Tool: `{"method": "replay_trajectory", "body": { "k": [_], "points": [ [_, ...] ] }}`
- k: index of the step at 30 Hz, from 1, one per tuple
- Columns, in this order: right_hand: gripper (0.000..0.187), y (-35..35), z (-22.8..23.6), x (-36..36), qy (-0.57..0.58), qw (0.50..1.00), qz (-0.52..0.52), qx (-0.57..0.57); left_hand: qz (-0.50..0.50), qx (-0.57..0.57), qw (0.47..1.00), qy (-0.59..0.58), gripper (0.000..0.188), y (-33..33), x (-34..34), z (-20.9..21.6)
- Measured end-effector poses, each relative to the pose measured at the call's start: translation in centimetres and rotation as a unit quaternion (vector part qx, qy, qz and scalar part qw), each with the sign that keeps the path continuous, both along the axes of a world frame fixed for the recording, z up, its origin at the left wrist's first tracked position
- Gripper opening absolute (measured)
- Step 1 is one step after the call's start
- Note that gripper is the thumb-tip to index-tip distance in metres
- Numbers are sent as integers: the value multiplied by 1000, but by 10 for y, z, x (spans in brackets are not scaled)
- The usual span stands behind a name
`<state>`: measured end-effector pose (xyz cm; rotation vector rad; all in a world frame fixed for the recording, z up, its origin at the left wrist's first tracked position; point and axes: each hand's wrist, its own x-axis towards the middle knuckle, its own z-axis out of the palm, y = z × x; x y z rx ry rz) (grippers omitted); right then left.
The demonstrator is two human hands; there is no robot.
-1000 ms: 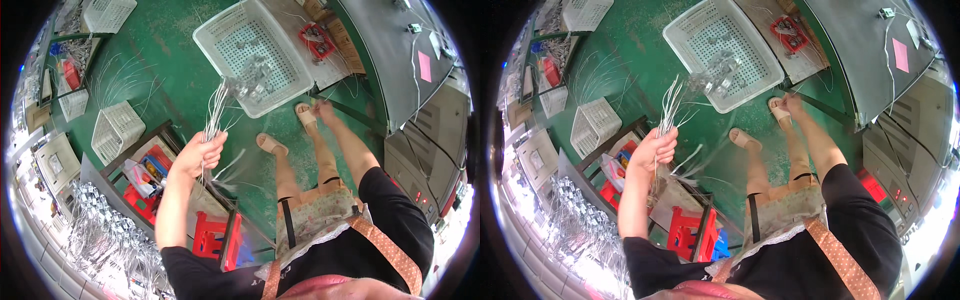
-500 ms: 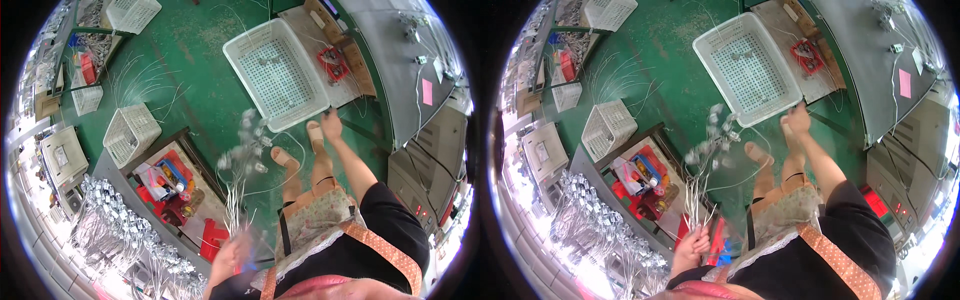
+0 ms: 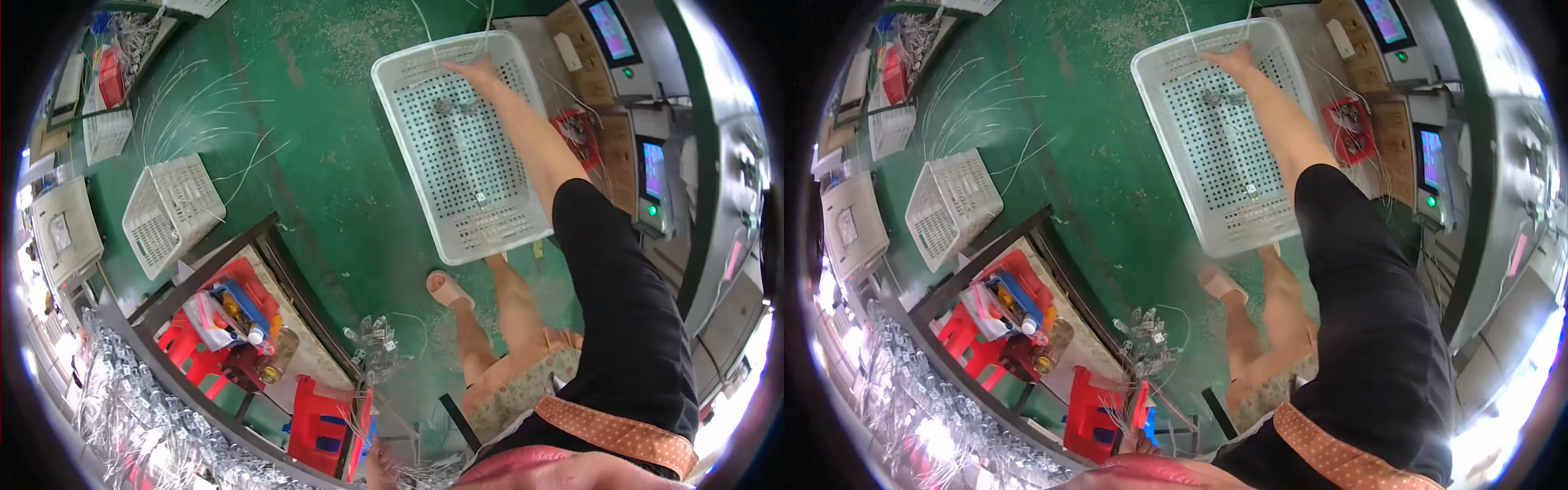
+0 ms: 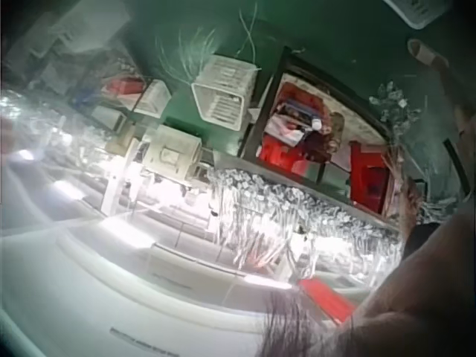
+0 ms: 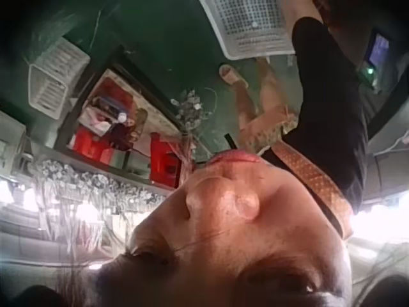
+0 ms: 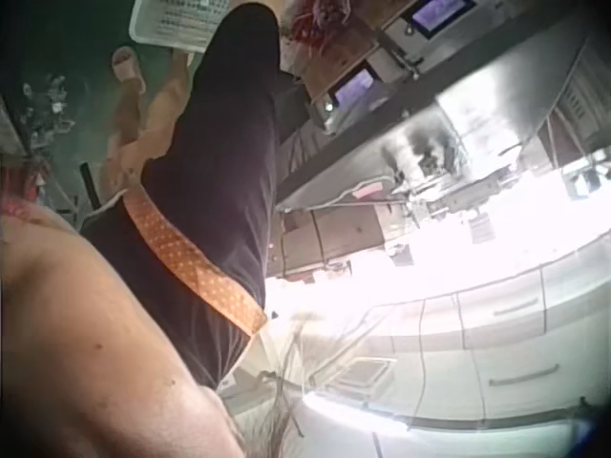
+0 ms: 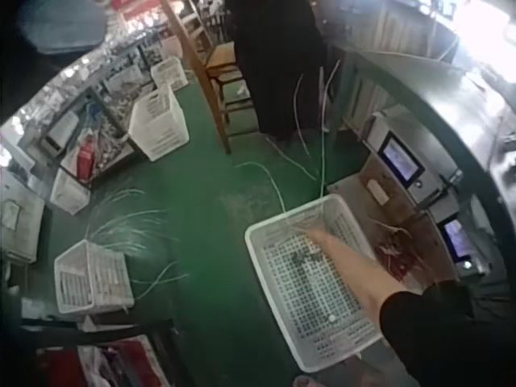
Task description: The person ties a bundle of wires with a plastic tie, attaches a pink note, and carries them across the room to a basket. They then gather more wires from the floor and a table, grouping them into a new bundle.
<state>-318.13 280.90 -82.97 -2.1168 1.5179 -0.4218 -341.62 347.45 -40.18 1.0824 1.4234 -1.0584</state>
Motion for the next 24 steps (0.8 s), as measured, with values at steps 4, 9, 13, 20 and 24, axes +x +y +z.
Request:
{"method": "replay_trajectory", "body": {
  "k": [4, 9, 13, 20, 24],
  "points": [
    [45, 12, -33, 24, -242, 964, -11, 113, 21, 27, 999, 17, 33, 3, -23, -7],
    [17, 75, 23, 37, -270, 755, 111, 587, 19, 72, 997, -2, 34, -5, -29, 10],
    [27, 141, 156, 50, -230, 788, 246, 516, -135, 217, 966, -28, 25, -29, -31, 21],
    [18, 279, 403, 21, -316, 576, 736, 165, -520, 85, 826, -198, 29, -76, -30, 53],
    [18, 403, 475, -54, -115, 566, 758, 303, -643, 126, 687, -315, 24, -92, -53, 95]
  ]
}}
